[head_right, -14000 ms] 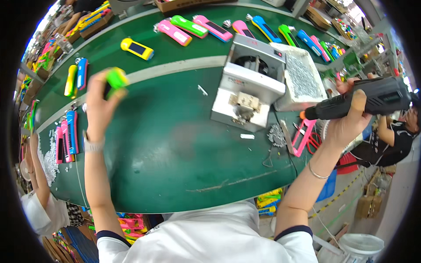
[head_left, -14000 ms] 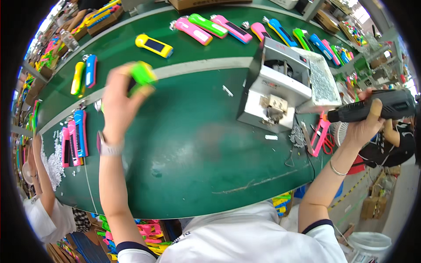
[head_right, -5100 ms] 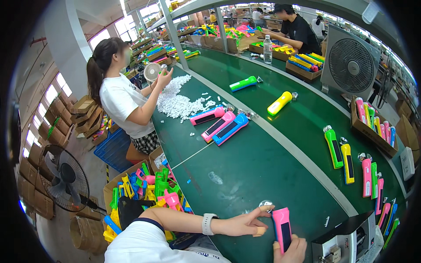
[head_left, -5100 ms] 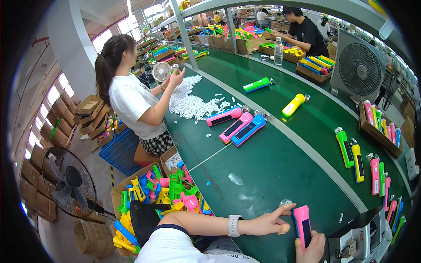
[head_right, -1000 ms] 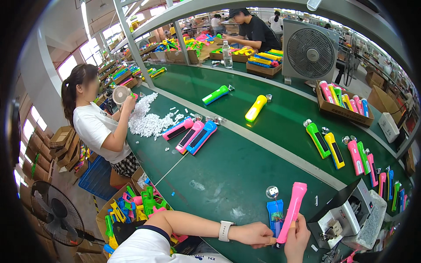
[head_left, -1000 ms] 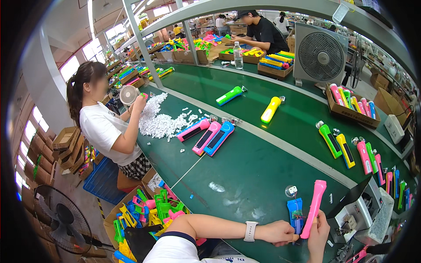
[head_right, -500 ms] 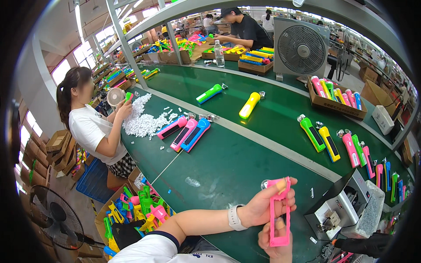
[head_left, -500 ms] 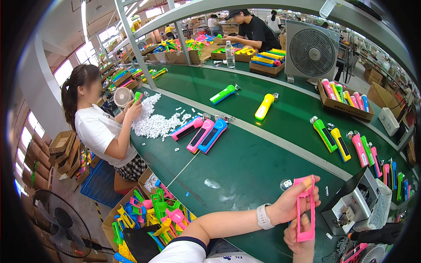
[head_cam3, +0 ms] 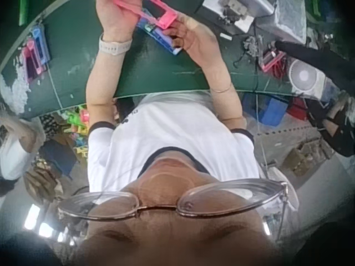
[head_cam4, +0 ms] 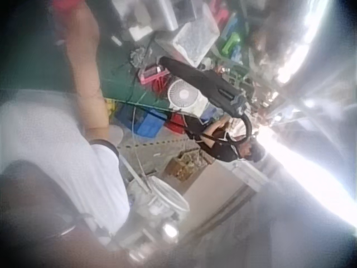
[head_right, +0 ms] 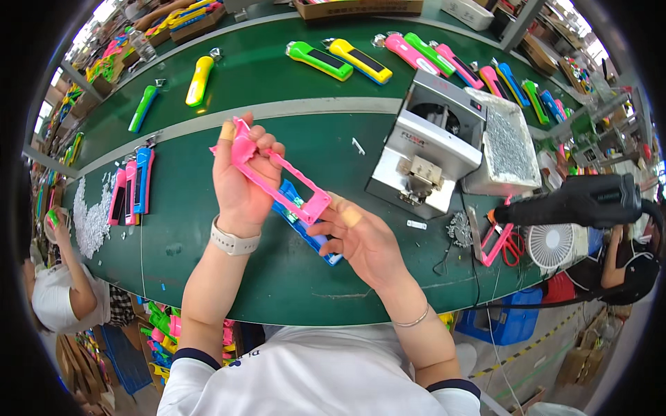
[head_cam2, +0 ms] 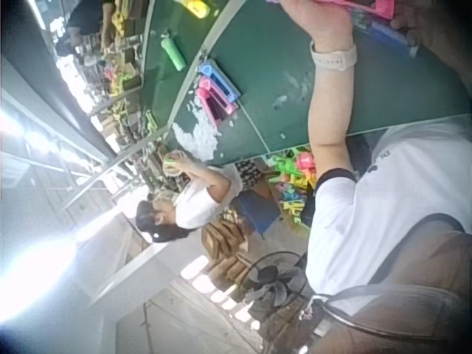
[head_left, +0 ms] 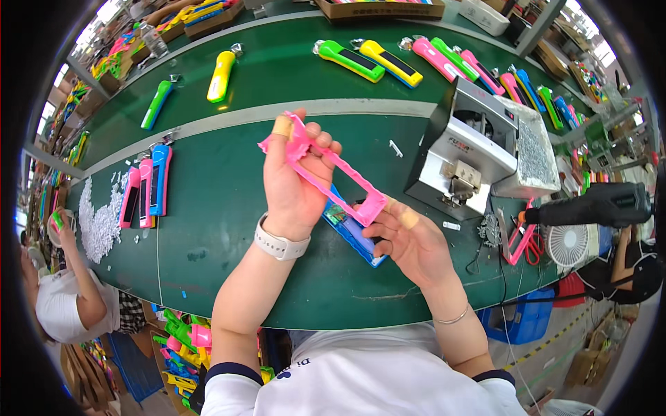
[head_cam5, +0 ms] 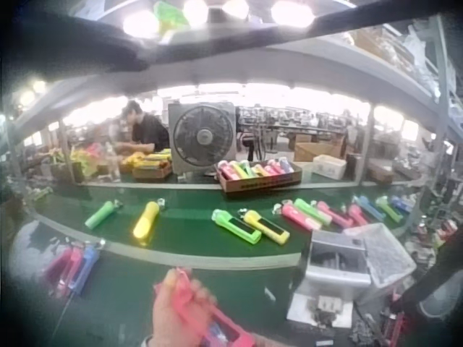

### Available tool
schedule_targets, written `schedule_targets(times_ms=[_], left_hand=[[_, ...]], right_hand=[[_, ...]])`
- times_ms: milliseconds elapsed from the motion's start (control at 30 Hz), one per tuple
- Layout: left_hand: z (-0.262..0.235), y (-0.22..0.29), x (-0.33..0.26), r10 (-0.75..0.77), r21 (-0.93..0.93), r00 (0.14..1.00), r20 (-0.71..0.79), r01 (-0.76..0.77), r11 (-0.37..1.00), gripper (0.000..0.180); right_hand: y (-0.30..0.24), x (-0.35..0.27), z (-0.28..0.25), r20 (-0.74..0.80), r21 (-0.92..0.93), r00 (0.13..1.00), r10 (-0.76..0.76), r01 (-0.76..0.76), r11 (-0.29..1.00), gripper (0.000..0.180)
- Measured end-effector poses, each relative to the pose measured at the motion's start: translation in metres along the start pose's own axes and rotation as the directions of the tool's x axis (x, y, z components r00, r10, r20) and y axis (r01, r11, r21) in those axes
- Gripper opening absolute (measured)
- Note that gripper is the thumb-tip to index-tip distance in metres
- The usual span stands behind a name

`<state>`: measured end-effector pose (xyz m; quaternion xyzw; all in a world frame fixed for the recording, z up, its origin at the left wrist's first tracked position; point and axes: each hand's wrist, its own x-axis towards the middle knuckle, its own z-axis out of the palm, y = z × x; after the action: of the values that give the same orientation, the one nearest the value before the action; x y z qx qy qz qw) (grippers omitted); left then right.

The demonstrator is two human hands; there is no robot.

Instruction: The person assembles plastic flashlights by fitting together internal components, solar panels, and casing pieces by hand, securing them with an electric screwdriver, and placing the assembled flashlights on the conveyor table.

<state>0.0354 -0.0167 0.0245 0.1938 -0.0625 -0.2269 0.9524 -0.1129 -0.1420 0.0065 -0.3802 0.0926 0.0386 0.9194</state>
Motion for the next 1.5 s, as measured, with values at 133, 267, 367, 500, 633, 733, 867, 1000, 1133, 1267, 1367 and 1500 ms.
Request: schedule_targets(times_ms=[133,267,367,500,633,733,867,1000,1133,1267,1367,1500], left_hand=[[0.002,-0.004,-0.006,0.019,0.040,1.000,0.005,-0.019,0.999,0.031],[0.005,-0.006,-0.011,0.029,0.065,1.000,0.000,-0.029,0.997,0.032],[0.006,-0.006,-0.015,0.036,0.074,0.999,0.001,-0.035,0.997,0.032],[0.000,-0.012,-0.022,-0.216,0.292,0.956,0.198,0.153,0.944,0.050],[0.005,0.022,-0.011,-0.576,0.780,0.684,0.447,0.018,0.626,0.091],[-0.004,0.064,0.035,-0.495,0.945,0.809,0.316,-0.316,0.087,0.047],[-0.094,0.117,0.149,0.302,0.700,0.823,0.480,-0.153,-0.697,0.037],[-0.147,0.151,0.225,0.210,0.535,0.947,0.243,0.050,-0.843,0.059],[-0.281,0.349,0.353,0.191,0.541,0.952,0.240,0.032,-0.840,0.072],[-0.276,0.277,0.373,0.153,0.394,0.980,0.130,0.091,-0.915,0.069],[-0.258,0.280,0.343,0.068,0.524,0.982,0.178,-0.036,-0.851,0.066],[-0.239,0.270,0.271,-0.020,0.706,0.970,0.240,-0.189,-0.683,0.061]], right_hand=[[0.006,-0.004,-0.003,-0.004,-0.017,1.000,-0.018,0.018,1.000,0.049],[0.007,-0.006,-0.003,0.012,-0.008,1.000,-0.008,0.008,1.000,0.047],[0.007,-0.005,0.002,0.001,0.031,1.000,-0.015,0.015,0.999,0.047],[0.006,-0.010,0.004,-0.055,-0.099,0.998,-0.033,0.028,0.995,0.049],[0.005,-0.038,-0.020,-0.149,-0.174,0.974,-0.172,0.145,0.974,0.044],[-0.004,-0.094,-0.052,-0.196,-0.239,0.955,-0.222,0.173,0.956,0.044],[-0.017,-0.199,-0.083,-0.284,-0.316,0.948,0.147,-0.237,0.919,0.039],[0.006,-0.322,-0.079,-0.718,-0.093,0.642,0.267,-0.469,0.878,0.034],[0.083,-0.397,-0.126,-0.869,0.121,0.434,0.237,-0.278,0.953,0.032],[0.179,-0.427,-0.131,-0.981,0.188,0.025,0.193,-0.129,0.974,0.029],[0.223,-0.421,-0.159,-0.977,0.208,-0.060,0.204,-0.073,0.975,0.030],[0.256,-0.425,-0.211,-0.973,0.150,-0.186,0.140,-0.039,0.988,0.041]])
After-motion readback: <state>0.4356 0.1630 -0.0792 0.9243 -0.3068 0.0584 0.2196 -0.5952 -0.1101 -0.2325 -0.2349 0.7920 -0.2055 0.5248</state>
